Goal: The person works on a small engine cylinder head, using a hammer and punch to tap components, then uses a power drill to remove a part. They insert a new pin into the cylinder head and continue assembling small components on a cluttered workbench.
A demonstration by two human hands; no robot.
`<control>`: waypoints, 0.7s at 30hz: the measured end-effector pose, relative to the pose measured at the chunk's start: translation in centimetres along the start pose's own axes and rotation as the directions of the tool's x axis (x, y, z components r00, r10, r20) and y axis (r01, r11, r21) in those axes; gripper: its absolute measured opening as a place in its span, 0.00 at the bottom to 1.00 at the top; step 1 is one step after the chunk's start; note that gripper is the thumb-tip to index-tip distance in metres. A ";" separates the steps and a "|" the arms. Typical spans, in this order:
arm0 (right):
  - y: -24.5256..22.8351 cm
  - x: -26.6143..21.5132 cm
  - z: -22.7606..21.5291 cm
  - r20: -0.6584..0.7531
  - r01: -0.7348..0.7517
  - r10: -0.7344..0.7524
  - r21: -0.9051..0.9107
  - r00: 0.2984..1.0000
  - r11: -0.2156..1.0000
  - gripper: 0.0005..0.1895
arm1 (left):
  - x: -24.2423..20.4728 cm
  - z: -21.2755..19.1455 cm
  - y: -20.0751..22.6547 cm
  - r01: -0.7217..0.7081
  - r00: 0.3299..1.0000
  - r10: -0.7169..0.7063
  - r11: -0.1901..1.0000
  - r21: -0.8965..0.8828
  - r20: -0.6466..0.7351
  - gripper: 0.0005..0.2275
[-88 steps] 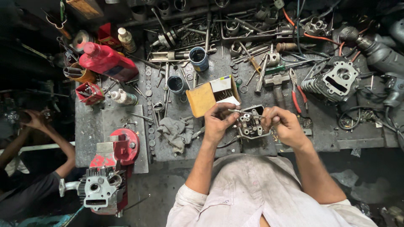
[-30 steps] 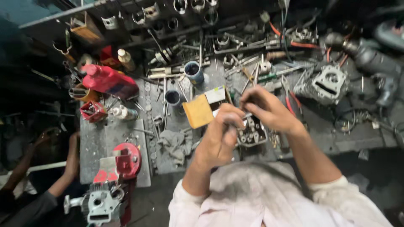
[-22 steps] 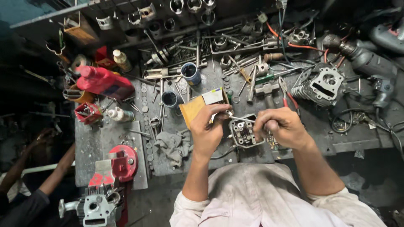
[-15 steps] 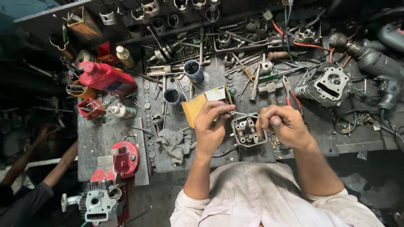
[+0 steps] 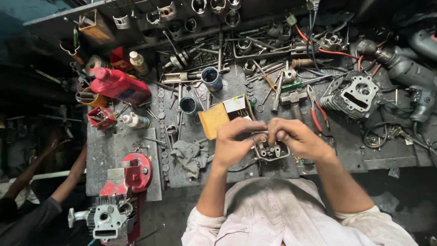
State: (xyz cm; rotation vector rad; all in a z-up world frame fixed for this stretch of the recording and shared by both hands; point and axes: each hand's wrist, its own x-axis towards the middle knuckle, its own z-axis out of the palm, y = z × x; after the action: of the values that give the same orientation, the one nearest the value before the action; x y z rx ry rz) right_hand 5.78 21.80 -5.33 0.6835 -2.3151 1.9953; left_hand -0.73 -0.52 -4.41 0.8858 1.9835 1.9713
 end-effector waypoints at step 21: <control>-1.5 3.0 2.9 -0.318 0.377 -0.456 -0.279 0.831 0.883 0.33 | 1.6 2.9 2.3 -0.552 0.816 0.578 0.773 0.312 0.013 0.10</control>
State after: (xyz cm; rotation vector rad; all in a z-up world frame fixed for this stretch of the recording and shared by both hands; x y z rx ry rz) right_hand 4.35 17.93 -3.58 0.6541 -1.9037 1.5097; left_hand 0.14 2.61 -1.97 1.6781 2.3055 2.0251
